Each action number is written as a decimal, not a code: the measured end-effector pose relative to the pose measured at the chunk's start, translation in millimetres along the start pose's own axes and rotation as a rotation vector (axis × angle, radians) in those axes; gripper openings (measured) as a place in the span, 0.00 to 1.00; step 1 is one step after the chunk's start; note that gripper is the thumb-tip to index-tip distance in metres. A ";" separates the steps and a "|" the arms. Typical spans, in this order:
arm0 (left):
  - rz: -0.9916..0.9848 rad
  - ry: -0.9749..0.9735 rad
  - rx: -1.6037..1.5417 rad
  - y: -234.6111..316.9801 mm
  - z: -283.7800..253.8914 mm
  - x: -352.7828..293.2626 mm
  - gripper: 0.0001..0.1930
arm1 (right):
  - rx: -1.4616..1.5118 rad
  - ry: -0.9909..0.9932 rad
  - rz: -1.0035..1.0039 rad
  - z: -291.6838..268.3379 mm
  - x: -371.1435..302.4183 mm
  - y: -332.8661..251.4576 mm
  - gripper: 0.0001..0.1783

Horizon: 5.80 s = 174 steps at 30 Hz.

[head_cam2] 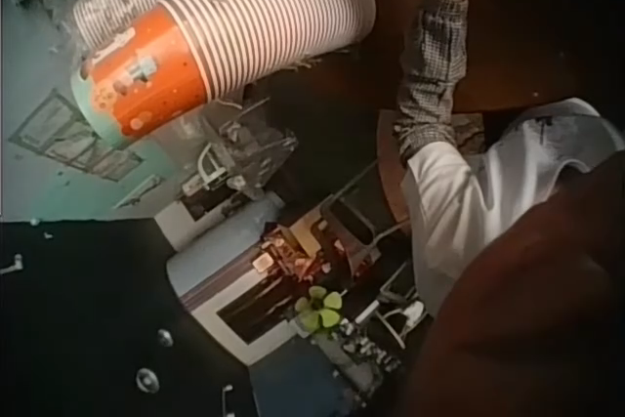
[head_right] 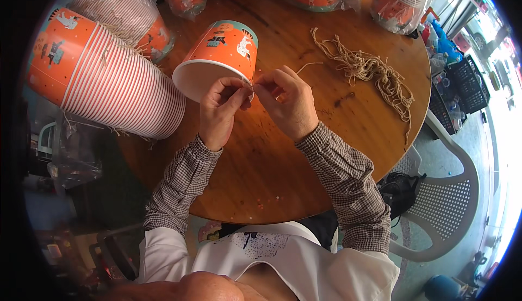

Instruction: Manually attaching string handles to festive paper buckets by threading and tying knots.

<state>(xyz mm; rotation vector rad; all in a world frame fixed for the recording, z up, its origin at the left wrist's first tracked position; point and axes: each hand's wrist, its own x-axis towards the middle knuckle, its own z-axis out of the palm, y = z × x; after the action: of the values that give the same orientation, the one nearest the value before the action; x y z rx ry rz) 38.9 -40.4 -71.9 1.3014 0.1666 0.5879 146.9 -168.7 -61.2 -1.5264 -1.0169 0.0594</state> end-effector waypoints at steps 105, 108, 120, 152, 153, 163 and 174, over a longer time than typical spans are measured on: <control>0.719 -0.250 1.028 -15.1 1.1 49.6 0.06 | 0.263 0.084 0.392 -14.7 8.1 6.7 0.07; 0.746 -0.227 1.018 -16.6 6.4 46.9 0.06 | 0.314 0.037 0.475 -19.8 10.6 4.9 0.07; 0.938 -0.127 1.176 -10.4 6.5 43.5 0.09 | 0.645 -0.052 0.333 -28.5 8.9 -4.4 0.07; 0.676 -0.362 0.969 47.1 9.7 26.3 0.04 | 1.034 0.266 -0.003 -76.3 16.4 -6.4 0.06; 0.674 -0.385 0.945 46.7 11.3 24.9 0.05 | 1.032 0.268 -0.002 -77.6 16.4 -5.6 0.06; 0.728 -0.442 0.878 37.7 17.7 25.4 0.06 | 1.077 0.318 -0.105 -86.4 14.5 -14.8 0.07; 0.914 0.236 1.123 35.5 -57.3 65.9 0.05 | 0.944 -0.199 0.185 -101.1 17.2 -4.9 0.07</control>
<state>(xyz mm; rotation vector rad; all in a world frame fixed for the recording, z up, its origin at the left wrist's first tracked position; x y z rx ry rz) 58.3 46.5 -40.9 2.4110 0.0790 1.5636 212.2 -237.6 -22.2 -0.7396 -0.8084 0.7297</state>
